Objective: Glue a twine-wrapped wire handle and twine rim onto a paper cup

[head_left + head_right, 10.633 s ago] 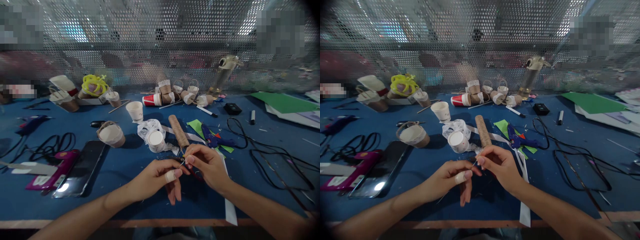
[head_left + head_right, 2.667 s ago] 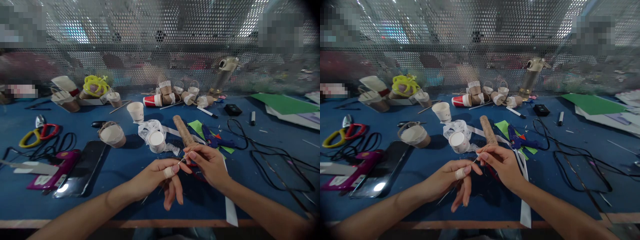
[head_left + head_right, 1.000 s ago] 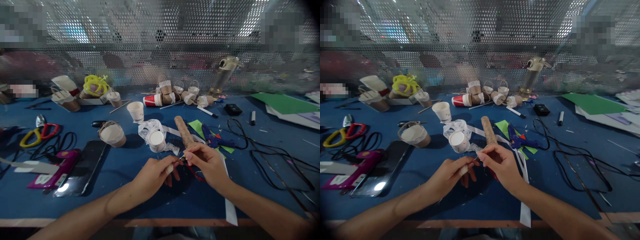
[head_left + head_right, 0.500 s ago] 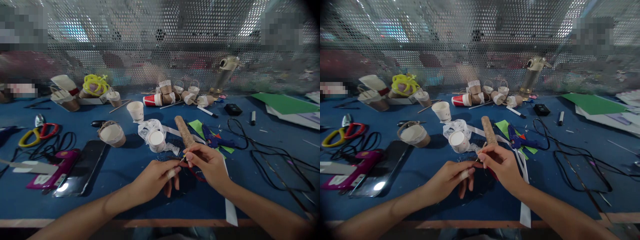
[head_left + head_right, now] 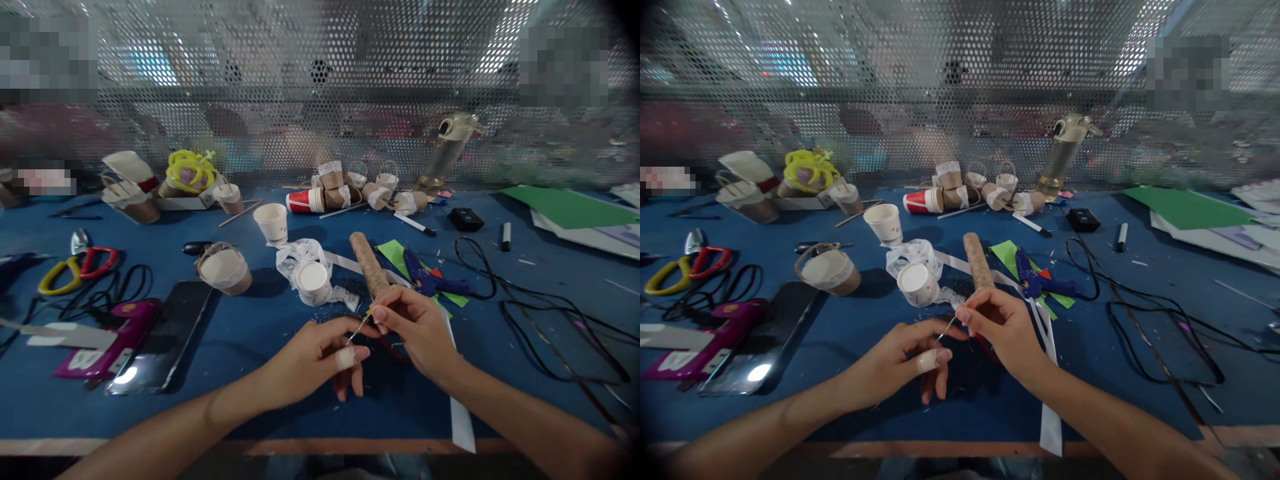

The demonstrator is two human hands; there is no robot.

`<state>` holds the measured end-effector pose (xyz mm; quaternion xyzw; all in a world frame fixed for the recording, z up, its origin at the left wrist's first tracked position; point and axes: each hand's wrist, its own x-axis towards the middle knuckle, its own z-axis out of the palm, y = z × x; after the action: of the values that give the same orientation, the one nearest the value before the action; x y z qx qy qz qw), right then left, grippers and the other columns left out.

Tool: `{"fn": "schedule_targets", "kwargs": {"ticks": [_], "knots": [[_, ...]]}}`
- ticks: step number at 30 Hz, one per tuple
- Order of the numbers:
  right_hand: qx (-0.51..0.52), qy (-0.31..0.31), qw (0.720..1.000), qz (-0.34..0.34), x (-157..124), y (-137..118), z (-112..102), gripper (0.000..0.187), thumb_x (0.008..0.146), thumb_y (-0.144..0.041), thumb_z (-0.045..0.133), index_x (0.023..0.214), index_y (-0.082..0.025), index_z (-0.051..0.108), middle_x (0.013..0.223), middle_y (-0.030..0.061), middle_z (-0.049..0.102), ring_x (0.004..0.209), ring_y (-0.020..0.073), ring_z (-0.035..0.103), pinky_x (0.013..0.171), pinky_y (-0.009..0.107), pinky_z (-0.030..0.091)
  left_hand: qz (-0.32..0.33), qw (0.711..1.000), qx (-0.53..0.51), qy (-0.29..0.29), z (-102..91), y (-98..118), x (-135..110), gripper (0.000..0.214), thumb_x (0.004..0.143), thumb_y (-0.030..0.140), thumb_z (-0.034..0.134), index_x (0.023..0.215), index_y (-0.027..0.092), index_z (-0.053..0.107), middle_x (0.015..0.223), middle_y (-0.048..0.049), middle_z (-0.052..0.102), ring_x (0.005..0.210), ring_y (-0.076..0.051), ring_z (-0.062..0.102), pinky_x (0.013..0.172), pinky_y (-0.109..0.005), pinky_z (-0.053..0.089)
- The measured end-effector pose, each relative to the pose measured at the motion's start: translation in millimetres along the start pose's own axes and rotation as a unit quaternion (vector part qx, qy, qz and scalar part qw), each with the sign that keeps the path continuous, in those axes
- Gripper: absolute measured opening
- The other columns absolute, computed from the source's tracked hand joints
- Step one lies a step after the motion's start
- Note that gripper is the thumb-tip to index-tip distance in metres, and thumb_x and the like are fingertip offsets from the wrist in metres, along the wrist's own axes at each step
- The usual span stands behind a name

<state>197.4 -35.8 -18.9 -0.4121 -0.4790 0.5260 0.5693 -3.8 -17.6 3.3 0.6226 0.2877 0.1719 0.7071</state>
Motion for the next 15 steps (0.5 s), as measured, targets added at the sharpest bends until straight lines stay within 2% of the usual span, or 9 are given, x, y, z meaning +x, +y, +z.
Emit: {"fn": "schedule_targets", "kwargs": {"ticks": [2,4,9,15], "knots": [[-0.007,0.012,1.000,-0.002,-0.3,-1.0,0.3,0.011,0.081,-0.023,0.078,0.077,-0.021,0.068,0.076,-0.0027,0.068,0.055,0.0066,0.056,0.052,0.018,0.047,0.021,0.998,0.051,0.043,0.1,-1.3,0.2,0.034,0.101,0.042,0.047,0.119,0.017,0.060,0.069,-0.0046,0.074,0.047,-0.010,0.062,0.051,-0.020,0.052],[-0.016,0.016,1.000,-0.006,-0.3,-2.9,0.5,0.009,0.080,-0.022,0.078,0.077,-0.021,0.070,0.073,-0.0031,0.067,0.054,0.0060,0.056,0.051,0.017,0.046,0.034,0.997,0.050,0.051,-0.8,-2.8,0.7,0.037,0.103,0.043,0.040,0.121,0.016,0.059,0.071,-0.0057,0.075,0.047,-0.011,0.063,0.051,-0.020,0.052],[-0.016,0.009,1.000,-0.019,0.1,-7.5,2.3,0.004,0.081,-0.023,0.078,0.079,-0.023,0.075,0.079,-0.0023,0.071,0.055,0.0052,0.059,0.054,0.015,0.049,0.025,0.996,-0.085,0.004,-1.2,-4.3,3.3,0.031,0.104,0.038,0.039,0.114,0.016,0.059,0.069,-0.0067,0.076,0.043,-0.010,0.062,0.048,-0.018,0.052],[-0.006,-0.007,0.999,-0.031,-0.3,-6.6,2.9,0.004,0.082,-0.023,0.077,0.080,-0.026,0.078,0.090,-0.0001,0.076,0.061,0.0071,0.066,0.063,0.018,0.057,0.011,0.973,-0.225,-0.054,-2.9,-3.5,6.6,0.030,0.104,0.035,0.040,0.106,0.015,0.062,0.061,-0.0061,0.075,0.038,-0.012,0.060,0.041,-0.018,0.050]]}}
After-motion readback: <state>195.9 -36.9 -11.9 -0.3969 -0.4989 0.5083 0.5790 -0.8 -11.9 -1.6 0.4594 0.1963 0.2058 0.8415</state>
